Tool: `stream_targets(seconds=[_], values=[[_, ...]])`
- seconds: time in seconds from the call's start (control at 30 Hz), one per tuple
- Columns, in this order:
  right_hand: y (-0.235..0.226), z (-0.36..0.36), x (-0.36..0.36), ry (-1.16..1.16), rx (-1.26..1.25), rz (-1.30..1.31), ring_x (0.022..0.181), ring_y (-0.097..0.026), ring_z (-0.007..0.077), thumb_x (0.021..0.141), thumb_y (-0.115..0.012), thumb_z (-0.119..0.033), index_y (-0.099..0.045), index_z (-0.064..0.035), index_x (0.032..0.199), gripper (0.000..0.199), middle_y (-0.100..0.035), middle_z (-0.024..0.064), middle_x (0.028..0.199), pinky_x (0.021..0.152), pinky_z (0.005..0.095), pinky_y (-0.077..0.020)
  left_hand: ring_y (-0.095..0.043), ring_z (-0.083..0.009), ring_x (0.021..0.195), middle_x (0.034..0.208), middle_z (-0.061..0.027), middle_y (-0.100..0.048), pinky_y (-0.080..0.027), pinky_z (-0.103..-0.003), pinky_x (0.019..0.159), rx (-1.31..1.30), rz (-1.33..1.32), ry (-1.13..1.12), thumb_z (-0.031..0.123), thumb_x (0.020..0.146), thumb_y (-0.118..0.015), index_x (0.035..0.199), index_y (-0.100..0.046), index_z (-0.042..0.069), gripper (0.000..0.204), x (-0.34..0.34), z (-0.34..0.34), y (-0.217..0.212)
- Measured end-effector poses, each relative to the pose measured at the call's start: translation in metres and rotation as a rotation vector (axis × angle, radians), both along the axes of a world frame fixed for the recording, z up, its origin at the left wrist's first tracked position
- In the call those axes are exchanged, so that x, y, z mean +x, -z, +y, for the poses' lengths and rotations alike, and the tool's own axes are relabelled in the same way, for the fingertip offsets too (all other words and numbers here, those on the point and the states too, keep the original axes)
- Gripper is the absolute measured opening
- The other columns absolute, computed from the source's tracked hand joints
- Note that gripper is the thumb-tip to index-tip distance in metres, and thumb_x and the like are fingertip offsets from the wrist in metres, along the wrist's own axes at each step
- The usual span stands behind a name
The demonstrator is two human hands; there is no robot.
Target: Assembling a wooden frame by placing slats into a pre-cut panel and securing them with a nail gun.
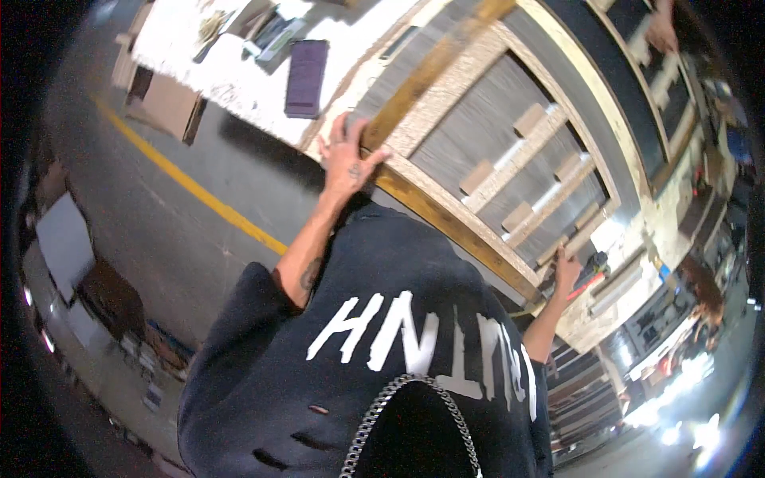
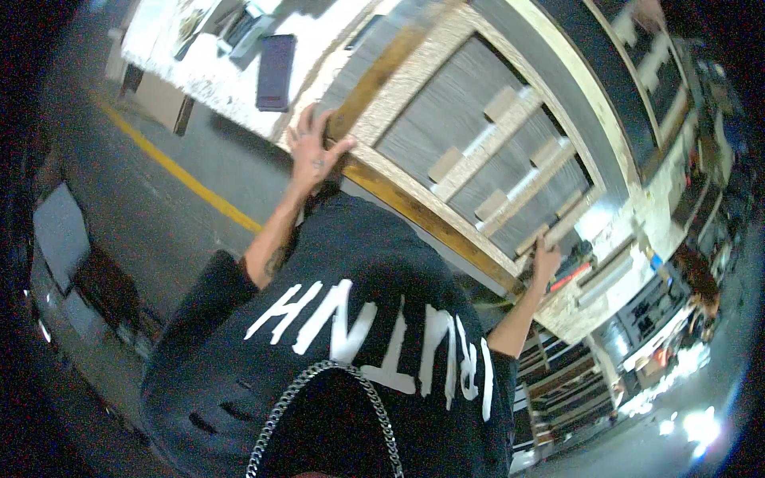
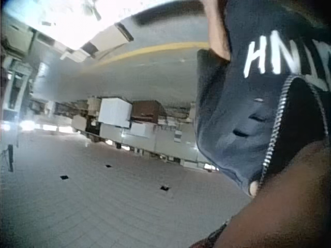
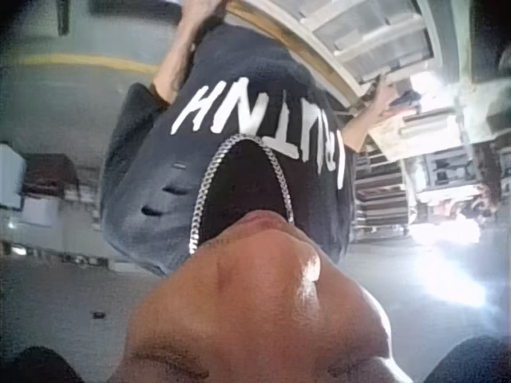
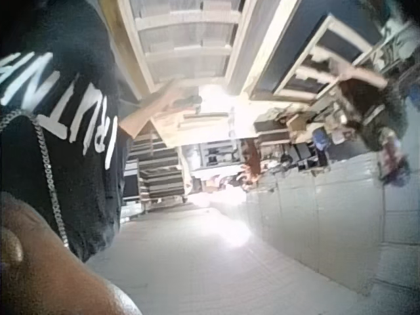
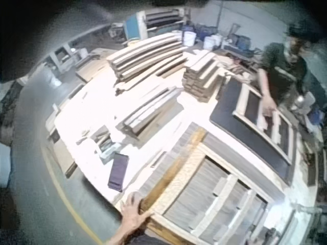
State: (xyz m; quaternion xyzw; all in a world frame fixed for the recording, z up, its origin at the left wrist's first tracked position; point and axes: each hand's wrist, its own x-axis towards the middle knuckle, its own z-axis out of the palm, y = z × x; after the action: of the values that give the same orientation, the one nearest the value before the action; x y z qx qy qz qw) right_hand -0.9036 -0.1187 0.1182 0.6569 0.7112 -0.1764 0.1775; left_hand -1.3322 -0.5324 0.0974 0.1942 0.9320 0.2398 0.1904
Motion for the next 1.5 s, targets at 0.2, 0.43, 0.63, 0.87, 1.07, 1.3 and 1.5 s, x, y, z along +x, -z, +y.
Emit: stream_targets(seconds=[0.2,0.43,0.63,0.87,1.07,1.3,1.5], values=[[-0.005,-0.011,0.056,0.079,0.598,-0.080,0.125,-0.049,0.0423,0.072,-0.076,-0.026,-0.035,0.0003,0.147,0.089,-0.048,0.0313,0.137,0.107,0.0432,-0.0396,-0.032,-0.0384,0.140,0.148,-0.0244,-0.036,-0.009,-0.066,0.113,0.057,0.046,0.030,0.059,0.080,-0.071,0.134,-0.054,0.016,0.070,-0.009,-0.002,-0.014],[-0.019,0.012,0.052,0.069,0.352,0.250,0.134,-0.043,0.0396,0.072,-0.078,-0.013,-0.011,-0.0098,0.157,0.108,-0.042,0.0286,0.145,0.111,0.0418,-0.0355,-0.027,-0.0399,0.143,0.154,-0.0244,-0.028,-0.019,-0.056,0.114,0.082,0.329,0.544,0.048,0.087,-0.066,0.148,-0.044,0.030,0.067,-0.036,-0.012,-0.006],[0.025,0.067,0.144,0.128,0.219,0.548,0.132,-0.047,0.0296,0.072,-0.082,-0.012,-0.007,0.0020,0.155,0.112,-0.037,0.0223,0.151,0.109,0.0359,-0.0373,-0.009,-0.0367,0.150,0.164,-0.0086,-0.008,-0.015,-0.056,0.121,-0.145,0.166,0.850,0.073,0.080,-0.051,0.148,-0.034,0.048,0.073,-0.068,0.009,-0.004],[-0.043,0.022,0.127,0.480,0.191,0.653,0.064,-0.062,0.0191,0.080,-0.071,-0.010,-0.055,0.0036,0.125,0.050,-0.065,0.0115,0.083,0.058,0.0306,-0.0509,-0.010,-0.0386,0.150,0.164,-0.0129,-0.009,-0.011,-0.058,0.120,-0.023,0.087,0.827,0.076,0.077,-0.054,0.145,-0.040,0.049,0.074,-0.075,-0.005,0.003],[-0.126,-0.058,0.069,0.501,0.124,0.749,0.053,-0.057,0.0174,0.083,-0.070,-0.009,-0.057,-0.0024,0.099,0.022,-0.061,0.0087,0.073,0.048,0.0280,-0.0469,-0.010,-0.0365,0.150,0.163,-0.0128,-0.013,-0.007,-0.061,0.119,0.048,0.148,0.883,0.076,0.079,-0.055,0.142,-0.045,0.049,0.069,-0.085,-0.009,0.013],[-0.155,-0.129,-0.021,0.482,0.075,0.814,0.054,-0.057,0.0150,0.084,-0.074,-0.011,-0.058,-0.0021,0.104,0.027,-0.062,0.0051,0.075,0.048,0.0266,-0.0469,-0.006,-0.0336,0.151,0.164,-0.0081,-0.011,0.001,-0.058,0.121,0.134,0.089,0.859,0.074,0.076,-0.060,0.137,-0.049,0.051,0.067,-0.085,-0.006,0.024],[-0.161,-0.150,-0.068,0.291,0.031,0.606,0.069,-0.059,0.0181,0.081,-0.081,-0.024,-0.063,0.0024,0.103,0.039,-0.064,0.0082,0.084,0.067,0.0308,-0.0510,-0.004,-0.0328,0.151,0.164,-0.0069,-0.011,0.003,-0.057,0.121,0.178,0.089,0.861,0.074,0.078,-0.058,0.136,-0.050,0.051,0.063,-0.086,-0.007,0.028]])
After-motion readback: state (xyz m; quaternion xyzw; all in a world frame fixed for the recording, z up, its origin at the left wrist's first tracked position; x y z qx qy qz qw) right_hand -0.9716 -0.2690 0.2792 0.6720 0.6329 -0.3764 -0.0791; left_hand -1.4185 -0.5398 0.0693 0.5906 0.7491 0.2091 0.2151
